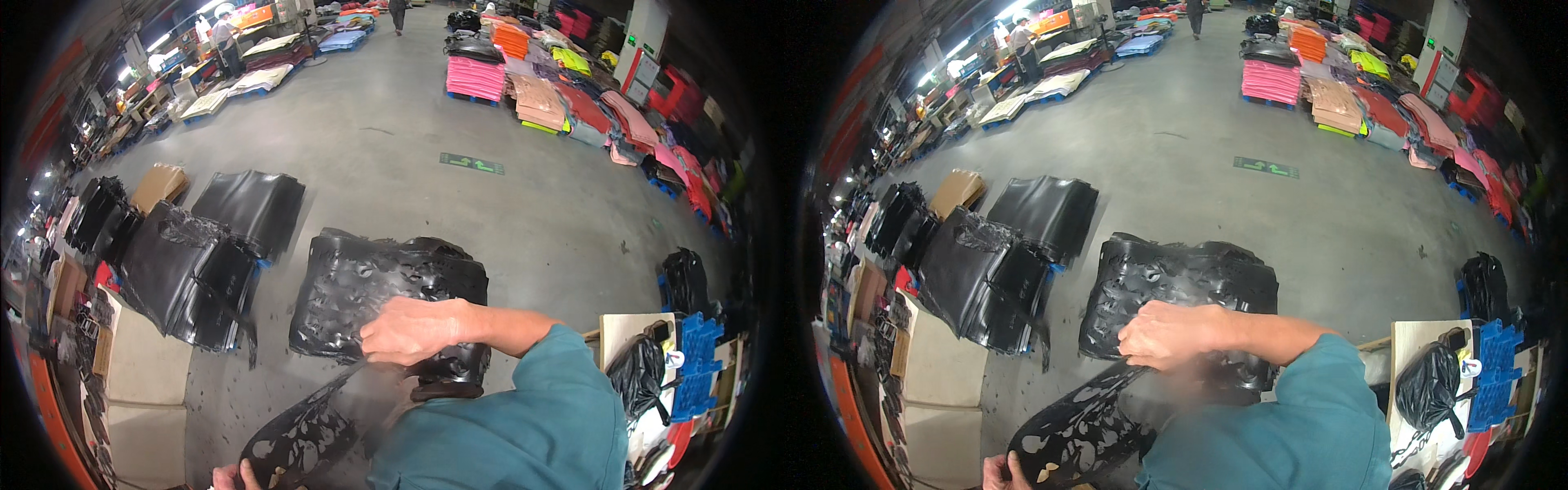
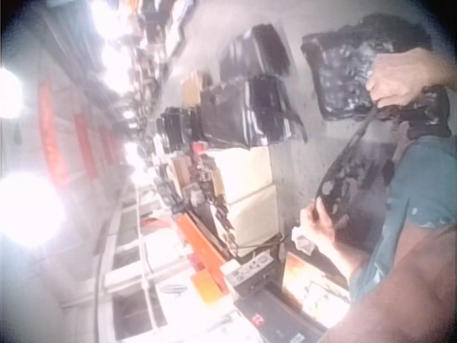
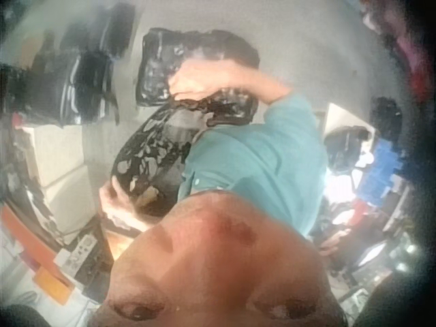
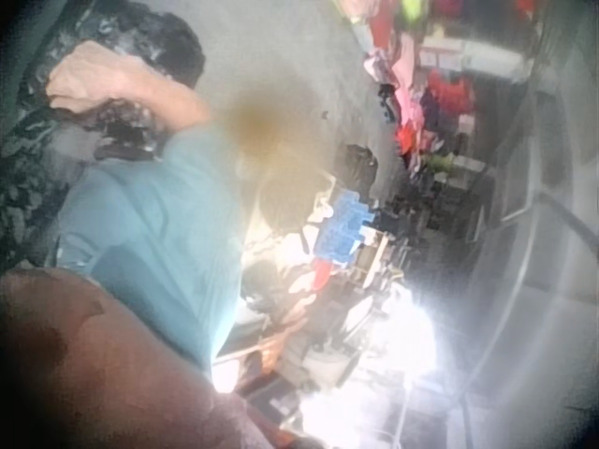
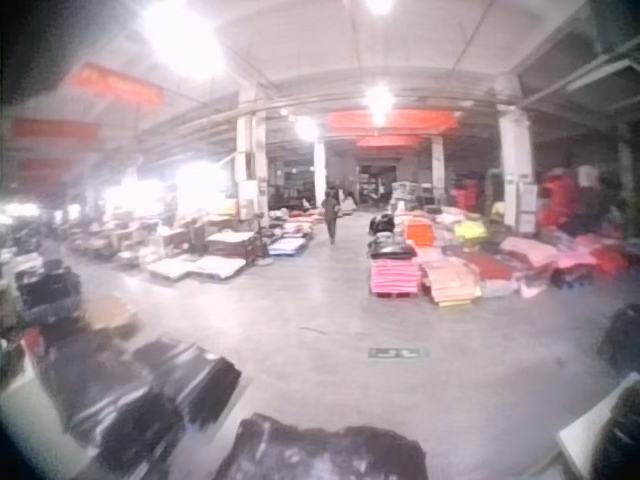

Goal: The person places a black leather sheet on a cutting machine, aligns an orange stencil, and uses the machine to cut intricate patterns. They then remove the cut pieces and repeat the process with a new sheet.

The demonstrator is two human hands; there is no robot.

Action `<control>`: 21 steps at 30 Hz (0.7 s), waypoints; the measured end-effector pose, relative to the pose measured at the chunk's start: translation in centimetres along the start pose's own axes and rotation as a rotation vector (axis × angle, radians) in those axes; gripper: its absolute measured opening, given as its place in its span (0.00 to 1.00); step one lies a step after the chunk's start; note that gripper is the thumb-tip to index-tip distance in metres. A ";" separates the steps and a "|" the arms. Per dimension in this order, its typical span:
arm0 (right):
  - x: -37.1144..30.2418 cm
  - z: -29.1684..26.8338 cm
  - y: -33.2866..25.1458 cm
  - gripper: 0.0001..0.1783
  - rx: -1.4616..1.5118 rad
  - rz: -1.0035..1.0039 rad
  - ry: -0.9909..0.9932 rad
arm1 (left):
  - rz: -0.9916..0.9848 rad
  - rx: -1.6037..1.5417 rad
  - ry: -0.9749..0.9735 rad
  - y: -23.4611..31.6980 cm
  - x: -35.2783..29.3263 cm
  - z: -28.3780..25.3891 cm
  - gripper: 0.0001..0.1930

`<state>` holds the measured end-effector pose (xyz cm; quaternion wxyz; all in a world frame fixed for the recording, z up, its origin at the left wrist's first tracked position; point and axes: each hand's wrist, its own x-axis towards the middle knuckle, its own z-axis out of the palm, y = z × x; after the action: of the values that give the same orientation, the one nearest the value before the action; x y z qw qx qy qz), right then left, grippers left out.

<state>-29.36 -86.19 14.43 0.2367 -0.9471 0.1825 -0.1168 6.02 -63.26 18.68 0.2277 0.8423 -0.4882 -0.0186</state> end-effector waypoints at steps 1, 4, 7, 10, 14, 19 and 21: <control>-0.1 -0.9 0.2 0.14 -0.019 -0.004 0.008 | 0.040 -0.032 0.024 0.7 0.6 -0.2 0.10; -0.5 -3.2 0.3 0.15 -0.011 -0.035 0.066 | 0.038 -0.165 0.059 2.2 1.7 -1.1 0.08; -1.2 -4.9 0.1 0.15 0.007 -0.039 0.042 | 0.103 -0.123 0.052 2.5 2.1 -2.0 0.08; -1.8 -6.0 -0.2 0.15 -0.008 -0.008 -0.051 | 0.142 -0.136 0.028 2.0 2.7 -2.1 0.08; -2.0 -7.2 0.0 0.15 -0.039 -0.051 -0.027 | 0.133 -0.247 0.001 1.2 3.7 -1.8 0.10; -0.4 -7.9 2.5 0.14 -0.032 -0.061 0.021 | 0.369 -0.096 0.023 0.8 7.0 -1.0 0.11; 1.7 -7.7 4.7 0.13 -0.074 -0.037 0.041 | 0.458 0.035 0.030 0.6 10.0 0.2 0.11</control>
<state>-31.56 -93.82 18.95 0.1956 -0.9559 0.1739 -0.1336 10.70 -71.86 20.65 0.2184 0.7138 -0.6632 0.0546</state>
